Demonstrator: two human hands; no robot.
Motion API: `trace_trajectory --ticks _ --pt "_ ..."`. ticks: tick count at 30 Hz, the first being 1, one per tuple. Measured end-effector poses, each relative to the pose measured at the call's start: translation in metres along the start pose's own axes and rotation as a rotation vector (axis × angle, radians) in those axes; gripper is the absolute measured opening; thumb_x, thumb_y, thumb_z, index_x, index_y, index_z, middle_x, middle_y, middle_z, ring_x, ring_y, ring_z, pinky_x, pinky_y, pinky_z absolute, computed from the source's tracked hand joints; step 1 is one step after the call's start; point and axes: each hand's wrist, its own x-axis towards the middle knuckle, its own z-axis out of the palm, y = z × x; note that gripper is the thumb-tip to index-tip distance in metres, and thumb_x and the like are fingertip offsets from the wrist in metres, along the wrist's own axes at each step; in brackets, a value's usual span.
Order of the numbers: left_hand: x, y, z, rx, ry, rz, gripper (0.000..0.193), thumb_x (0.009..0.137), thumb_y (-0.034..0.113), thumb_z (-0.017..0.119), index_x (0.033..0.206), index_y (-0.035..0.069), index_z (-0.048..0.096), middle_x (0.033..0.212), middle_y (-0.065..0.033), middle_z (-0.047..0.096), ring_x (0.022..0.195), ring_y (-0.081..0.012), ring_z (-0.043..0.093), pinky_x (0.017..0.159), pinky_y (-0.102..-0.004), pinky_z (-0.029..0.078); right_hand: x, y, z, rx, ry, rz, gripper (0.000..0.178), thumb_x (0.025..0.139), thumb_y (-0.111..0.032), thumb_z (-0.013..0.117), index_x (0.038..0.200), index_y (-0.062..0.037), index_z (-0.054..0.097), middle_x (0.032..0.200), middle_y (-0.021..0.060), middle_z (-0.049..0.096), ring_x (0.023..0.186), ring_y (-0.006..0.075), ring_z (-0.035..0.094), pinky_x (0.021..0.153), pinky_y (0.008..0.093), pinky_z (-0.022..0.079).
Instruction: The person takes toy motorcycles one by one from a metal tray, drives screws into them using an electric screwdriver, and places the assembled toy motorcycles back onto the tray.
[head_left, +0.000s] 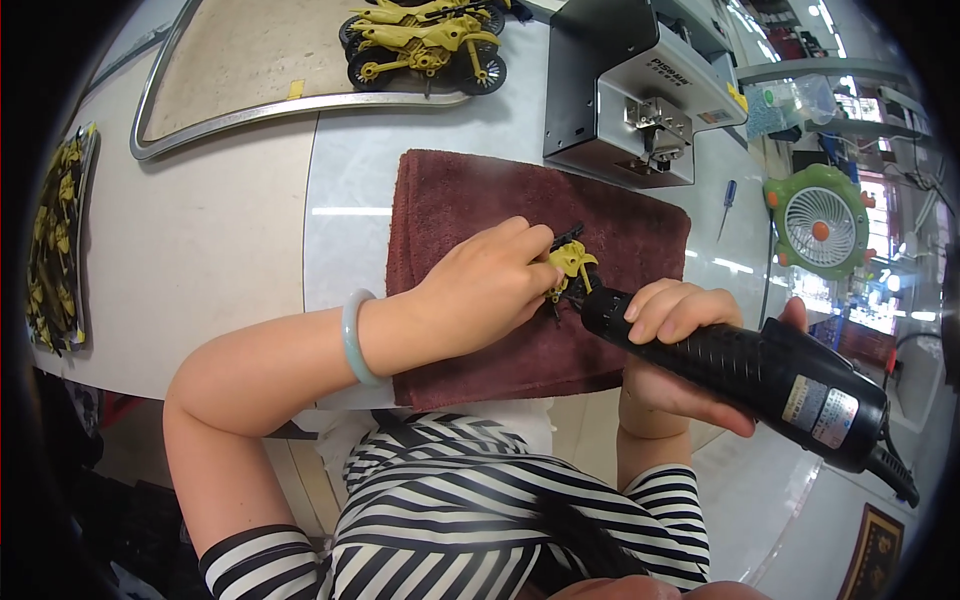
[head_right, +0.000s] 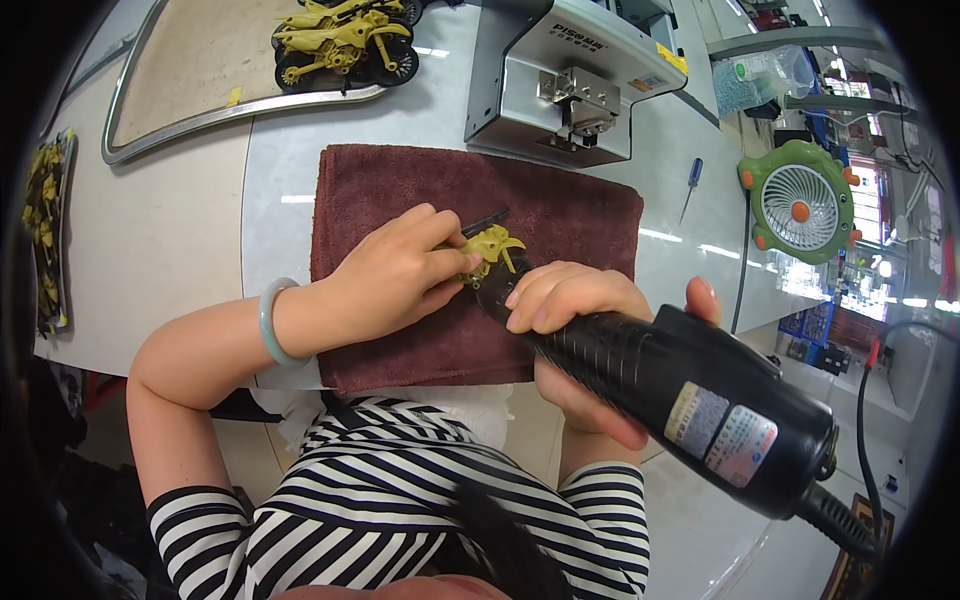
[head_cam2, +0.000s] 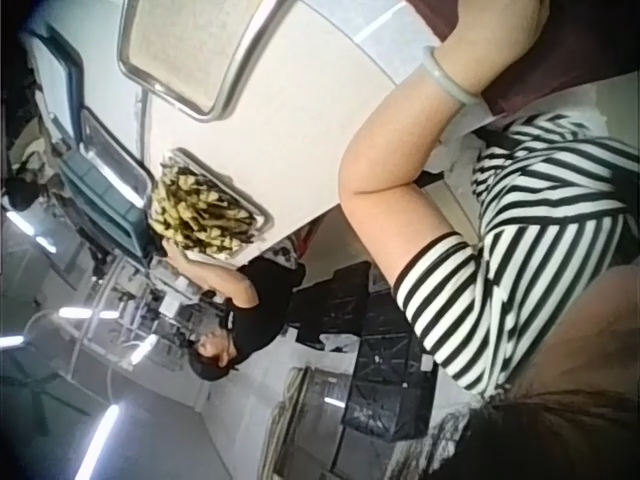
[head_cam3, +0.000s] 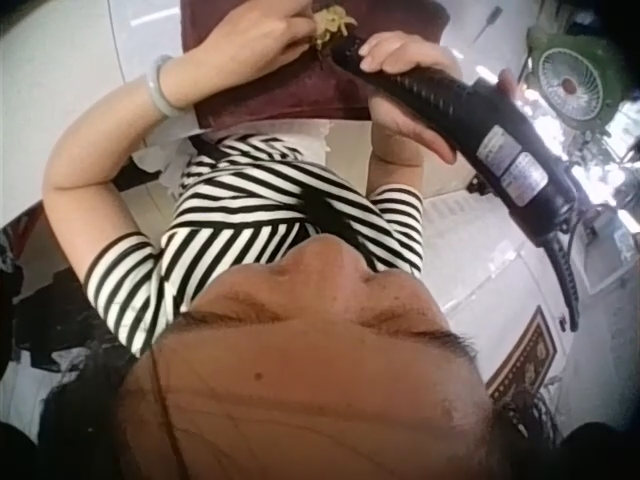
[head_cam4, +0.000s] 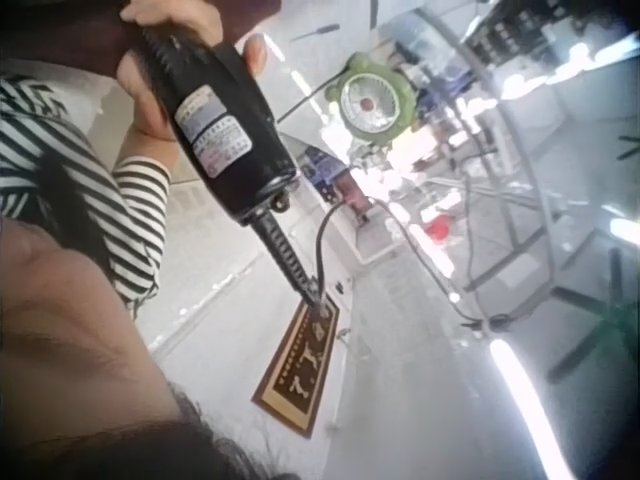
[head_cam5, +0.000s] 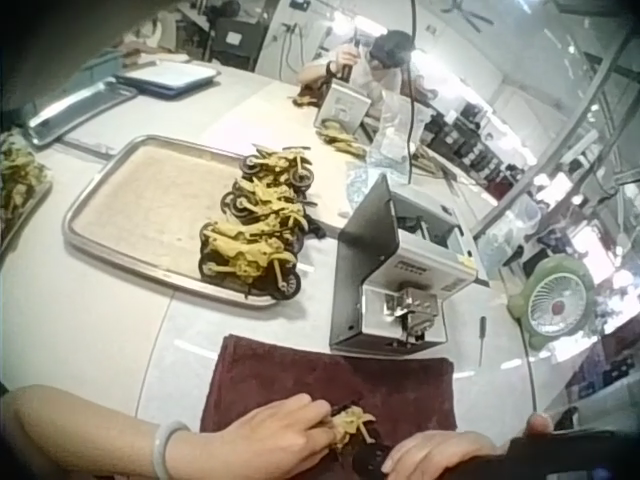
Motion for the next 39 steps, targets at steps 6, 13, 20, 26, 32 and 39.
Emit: trace_trajectory --ticks 6,13,20,26,32,39 --pt "0.000 0.000 0.000 0.034 -0.002 0.008 0.022 0.065 0.004 0.067 0.087 0.003 0.063 0.084 -0.0071 0.049 0.077 -0.0235 0.048 0.067 -0.0326 0.045 0.003 0.004 0.005 -0.024 -0.036 0.024 0.076 0.068 -0.064 0.053 0.116 -0.0144 0.021 0.078 0.0151 0.055 0.062 0.0260 0.056 0.063 0.0402 0.049" --pt "0.003 0.001 0.001 0.044 -0.011 0.007 0.021 0.065 0.005 0.067 0.086 0.003 0.063 0.083 -0.0072 0.049 0.077 -0.0231 0.048 0.067 -0.0324 0.045 0.002 0.006 0.001 -0.007 -0.030 0.069 0.077 0.066 -0.062 0.055 0.117 -0.0160 0.020 0.078 0.0150 0.054 0.062 0.0262 0.056 0.063 0.0411 0.049" --pt "0.001 0.001 -0.002 0.048 -0.011 0.010 0.020 0.065 0.005 0.067 0.085 0.002 0.064 0.082 -0.0075 0.048 0.077 -0.0229 0.048 0.067 -0.0323 0.045 0.001 0.006 0.008 -0.051 -0.087 0.093 0.066 0.072 -0.058 0.056 0.114 -0.0150 0.027 0.079 0.0148 0.054 0.062 0.0254 0.056 0.062 0.0391 0.048" --pt "0.003 0.003 -0.002 0.008 -0.005 -0.017 0.017 0.067 0.005 0.067 0.084 0.002 0.064 0.082 -0.0070 0.049 0.077 -0.0230 0.049 0.067 -0.0325 0.045 0.066 -0.005 -0.030 0.140 0.005 -0.238 0.091 0.063 -0.083 0.037 0.122 -0.0153 0.031 0.075 0.0116 0.055 0.055 0.0218 0.053 0.056 0.0333 0.046" --pt "0.003 0.000 -0.007 -0.073 -0.060 -0.108 0.019 0.070 0.007 0.069 0.089 0.006 0.067 0.082 -0.0075 0.049 0.078 -0.0236 0.049 0.068 -0.0339 0.043 0.127 0.033 -0.046 -0.428 0.237 -0.244 0.077 0.071 -0.076 0.038 0.122 -0.0181 0.035 0.066 0.0070 0.051 0.055 0.0176 0.053 0.056 0.0317 0.048" --pt "0.010 -0.015 -0.016 -0.168 -0.205 -0.165 0.017 0.077 0.008 0.064 0.092 0.009 0.069 0.079 -0.0092 0.049 0.078 -0.0254 0.049 0.068 -0.0344 0.041 0.112 0.029 -0.042 -0.148 0.184 -0.085 0.079 0.076 -0.074 0.033 0.129 -0.0153 0.027 0.067 0.0097 0.053 0.051 0.0179 0.052 0.051 0.0320 0.047"
